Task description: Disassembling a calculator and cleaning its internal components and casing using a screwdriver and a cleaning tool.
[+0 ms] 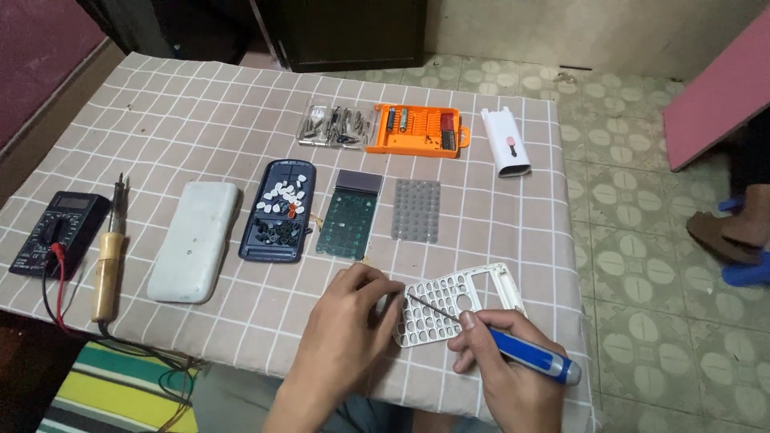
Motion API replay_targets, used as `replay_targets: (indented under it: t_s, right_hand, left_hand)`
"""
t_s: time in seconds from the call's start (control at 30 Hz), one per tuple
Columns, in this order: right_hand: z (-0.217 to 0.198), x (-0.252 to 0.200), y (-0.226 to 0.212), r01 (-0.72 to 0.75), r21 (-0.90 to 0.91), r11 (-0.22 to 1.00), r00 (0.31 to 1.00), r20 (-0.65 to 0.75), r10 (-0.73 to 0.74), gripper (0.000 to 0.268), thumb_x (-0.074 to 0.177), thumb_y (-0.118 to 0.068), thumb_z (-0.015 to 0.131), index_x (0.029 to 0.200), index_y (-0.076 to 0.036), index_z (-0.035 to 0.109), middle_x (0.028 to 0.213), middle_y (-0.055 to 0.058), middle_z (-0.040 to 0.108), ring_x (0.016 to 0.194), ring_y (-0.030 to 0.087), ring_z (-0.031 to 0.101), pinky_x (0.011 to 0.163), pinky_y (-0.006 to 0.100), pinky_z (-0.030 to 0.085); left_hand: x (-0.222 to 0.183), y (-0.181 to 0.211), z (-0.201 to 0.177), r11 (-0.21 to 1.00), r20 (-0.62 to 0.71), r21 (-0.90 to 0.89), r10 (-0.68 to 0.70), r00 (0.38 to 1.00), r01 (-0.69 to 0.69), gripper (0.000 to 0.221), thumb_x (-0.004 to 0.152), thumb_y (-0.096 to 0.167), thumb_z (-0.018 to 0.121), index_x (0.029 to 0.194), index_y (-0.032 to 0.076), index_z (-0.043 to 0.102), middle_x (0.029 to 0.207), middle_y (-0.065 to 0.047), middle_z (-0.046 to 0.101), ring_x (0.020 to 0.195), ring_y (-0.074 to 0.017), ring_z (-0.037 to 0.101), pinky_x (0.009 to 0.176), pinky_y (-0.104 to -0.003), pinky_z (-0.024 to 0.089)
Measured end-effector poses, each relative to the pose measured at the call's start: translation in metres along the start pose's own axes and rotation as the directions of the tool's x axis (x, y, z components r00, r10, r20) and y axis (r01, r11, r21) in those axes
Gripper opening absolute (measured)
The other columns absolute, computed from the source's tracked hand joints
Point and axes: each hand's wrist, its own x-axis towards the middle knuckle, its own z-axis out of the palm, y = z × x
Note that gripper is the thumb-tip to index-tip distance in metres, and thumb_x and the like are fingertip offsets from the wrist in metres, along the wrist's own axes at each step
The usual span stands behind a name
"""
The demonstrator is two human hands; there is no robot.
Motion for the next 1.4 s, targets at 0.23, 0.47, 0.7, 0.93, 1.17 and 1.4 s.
replay_targets:
  t_s: [0.23, 0.47, 0.7, 0.93, 1.17, 1.4]
  right_hand:
    - [0.003, 0.0, -0.009, -0.031, -0.025, 0.999, 0.999, -0.014, 0.031, 0.02, 0.088, -0.015, 0.075, 0.078, 0.002, 0.076, 0.06, 0.015, 0.082, 0.043, 0.021, 0.072, 0.055, 0.029, 0.059]
    - [0.002, 0.0, -0.014, -0.064, -0.1, 0.993, 0.998, 0.013, 0.065, 0.021, 0.088, -0.02, 0.075, 0.086, 0.001, 0.079, 0.064, 0.014, 0.085, 0.048, 0.02, 0.077, 0.066, 0.029, 0.062]
    - [0.007, -0.006, -0.024, -0.142, -0.021, 0.99, 0.987, -0.079, 0.14, 0.021, 0.091, -0.015, 0.074, 0.09, 0.005, 0.079, 0.064, 0.019, 0.081, 0.049, 0.025, 0.073, 0.075, 0.032, 0.062]
    - [0.012, -0.007, -0.015, -0.089, 0.118, 0.989, 0.981, -0.16, 0.108, 0.021, 0.094, -0.011, 0.071, 0.091, 0.01, 0.073, 0.067, 0.024, 0.076, 0.042, 0.029, 0.062, 0.047, 0.034, 0.05]
    - [0.012, -0.007, -0.013, -0.048, 0.117, 0.992, 0.983, -0.173, 0.068, 0.021, 0.095, -0.011, 0.07, 0.091, 0.009, 0.071, 0.067, 0.024, 0.075, 0.041, 0.027, 0.06, 0.044, 0.033, 0.046]
    - [0.012, -0.006, -0.008, -0.019, 0.098, 0.995, 0.983, -0.178, 0.036, 0.023, 0.095, -0.015, 0.07, 0.092, 0.008, 0.072, 0.067, 0.022, 0.075, 0.041, 0.027, 0.061, 0.044, 0.032, 0.045]
  left_hand:
    - [0.002, 0.007, -0.001, 0.999, 0.016, 0.023, 0.022, 1.0, -0.022, 0.018, 0.094, 0.021, 0.069, 0.103, 0.008, 0.076, 0.098, -0.007, 0.065, 0.091, -0.028, 0.064, 0.073, -0.044, 0.053]
    - [0.007, 0.002, 0.003, 0.998, 0.08, 0.063, -0.021, 0.997, 0.016, 0.018, 0.095, 0.023, 0.067, 0.101, 0.009, 0.076, 0.097, -0.009, 0.066, 0.088, -0.0324, 0.065, 0.071, -0.047, 0.052]
    - [0.013, -0.009, 0.019, 0.963, 0.032, 0.234, 0.131, 0.991, -0.135, 0.01, 0.085, 0.01, 0.071, 0.089, 0.003, 0.076, 0.083, -0.012, 0.064, 0.077, -0.0368, 0.062, 0.064, -0.05, 0.05]
    - [0.004, -0.004, 0.032, 0.805, 0.173, 0.546, 0.163, 0.971, -0.233, 0.028, 0.078, -0.004, 0.074, 0.106, 0.002, 0.071, 0.1, -0.017, 0.067, 0.088, -0.0309, 0.066, 0.074, -0.042, 0.059]
    - [0.006, -0.018, 0.039, 0.772, 0.128, 0.55, 0.298, 0.946, -0.318, 0.022, 0.075, 0.0, 0.075, 0.096, 0.001, 0.07, 0.095, -0.014, 0.063, 0.083, -0.0304, 0.064, 0.065, -0.042, 0.057]
    - [0.008, -0.016, 0.033, 0.76, 0.182, 0.555, 0.286, 0.941, -0.338, 0.022, 0.085, -0.001, 0.065, 0.107, 0.002, 0.065, 0.102, -0.015, 0.062, 0.088, -0.0301, 0.061, 0.072, -0.04, 0.053]
